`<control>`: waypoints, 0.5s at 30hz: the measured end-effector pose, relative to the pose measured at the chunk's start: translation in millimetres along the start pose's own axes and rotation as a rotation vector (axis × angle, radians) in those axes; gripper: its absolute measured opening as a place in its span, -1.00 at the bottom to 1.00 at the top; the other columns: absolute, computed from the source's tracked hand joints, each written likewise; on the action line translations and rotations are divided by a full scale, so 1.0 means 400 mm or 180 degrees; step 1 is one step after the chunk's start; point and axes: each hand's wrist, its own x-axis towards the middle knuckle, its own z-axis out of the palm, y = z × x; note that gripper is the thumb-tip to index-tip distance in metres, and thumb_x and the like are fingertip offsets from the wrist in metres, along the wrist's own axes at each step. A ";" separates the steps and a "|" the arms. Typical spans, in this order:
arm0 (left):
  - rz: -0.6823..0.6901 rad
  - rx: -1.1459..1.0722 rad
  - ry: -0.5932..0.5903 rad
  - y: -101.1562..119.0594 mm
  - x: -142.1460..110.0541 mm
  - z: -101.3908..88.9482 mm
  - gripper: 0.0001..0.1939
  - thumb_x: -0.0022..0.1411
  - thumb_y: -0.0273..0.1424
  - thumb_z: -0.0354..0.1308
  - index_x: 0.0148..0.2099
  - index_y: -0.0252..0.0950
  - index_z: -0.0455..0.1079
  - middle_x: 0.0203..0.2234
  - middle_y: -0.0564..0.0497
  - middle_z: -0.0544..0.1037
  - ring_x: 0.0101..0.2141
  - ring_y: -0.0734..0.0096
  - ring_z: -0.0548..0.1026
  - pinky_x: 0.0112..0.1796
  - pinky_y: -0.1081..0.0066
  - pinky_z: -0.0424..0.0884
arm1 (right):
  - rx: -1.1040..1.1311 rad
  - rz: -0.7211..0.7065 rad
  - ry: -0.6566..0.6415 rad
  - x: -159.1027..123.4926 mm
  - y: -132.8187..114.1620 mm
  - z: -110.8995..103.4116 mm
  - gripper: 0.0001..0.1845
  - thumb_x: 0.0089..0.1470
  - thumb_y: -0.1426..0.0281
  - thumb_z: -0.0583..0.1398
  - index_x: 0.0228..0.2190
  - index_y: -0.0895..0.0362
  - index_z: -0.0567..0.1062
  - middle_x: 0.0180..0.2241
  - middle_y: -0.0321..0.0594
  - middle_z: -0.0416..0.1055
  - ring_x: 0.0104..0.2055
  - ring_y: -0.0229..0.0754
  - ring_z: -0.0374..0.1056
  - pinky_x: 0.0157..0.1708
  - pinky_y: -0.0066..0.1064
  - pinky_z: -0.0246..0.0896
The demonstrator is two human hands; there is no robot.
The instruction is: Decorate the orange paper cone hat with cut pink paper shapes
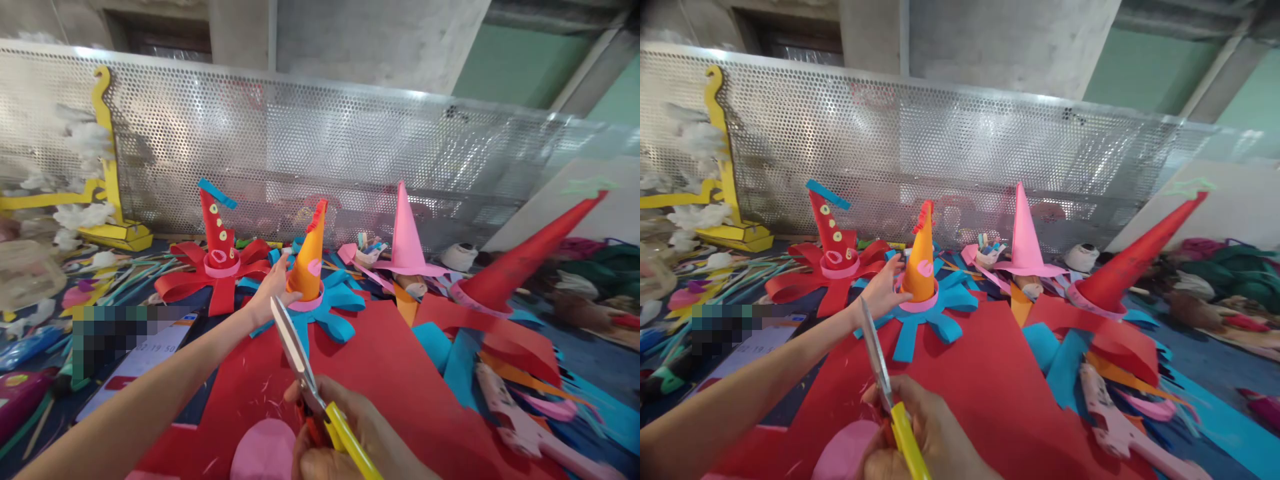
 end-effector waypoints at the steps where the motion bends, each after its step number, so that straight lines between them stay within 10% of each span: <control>1: -0.0022 -0.0006 0.0042 -0.001 -0.008 -0.004 -0.12 -0.08 -0.37 0.27 0.25 -0.32 -0.06 0.12 -0.28 0.25 0.14 0.03 0.23 0.09 0.09 0.20 | 0.0077 -0.0016 0.0055 -0.001 0.005 -0.001 -0.57 -0.30 0.30 0.39 -0.30 0.10 0.45 -0.61 -0.47 0.25 -0.56 -0.40 0.21 -0.49 -0.55 0.13; 9: -0.0188 -0.0213 0.0362 0.000 -0.047 -0.019 -0.37 0.05 -0.28 0.20 0.13 -0.33 0.07 -0.08 -0.23 0.42 -0.09 0.15 0.45 -0.18 0.22 0.44 | 0.1118 0.0245 0.0348 -0.023 -0.026 0.044 -0.79 -0.29 0.33 0.36 -0.52 0.13 0.52 -0.60 -0.44 0.20 -0.54 -0.44 0.13 -0.46 -0.66 0.13; 15: -0.0162 -0.0188 0.0318 0.025 0.006 0.005 -0.11 -0.10 -0.37 0.31 0.22 -0.36 -0.05 0.10 -0.33 0.28 0.12 0.06 0.27 0.05 0.14 0.24 | 0.0245 0.0150 0.0107 -0.035 -0.033 0.041 -0.61 -0.34 0.31 0.42 -0.39 0.15 0.49 -0.52 -0.40 0.24 -0.52 -0.44 0.19 -0.49 -0.64 0.06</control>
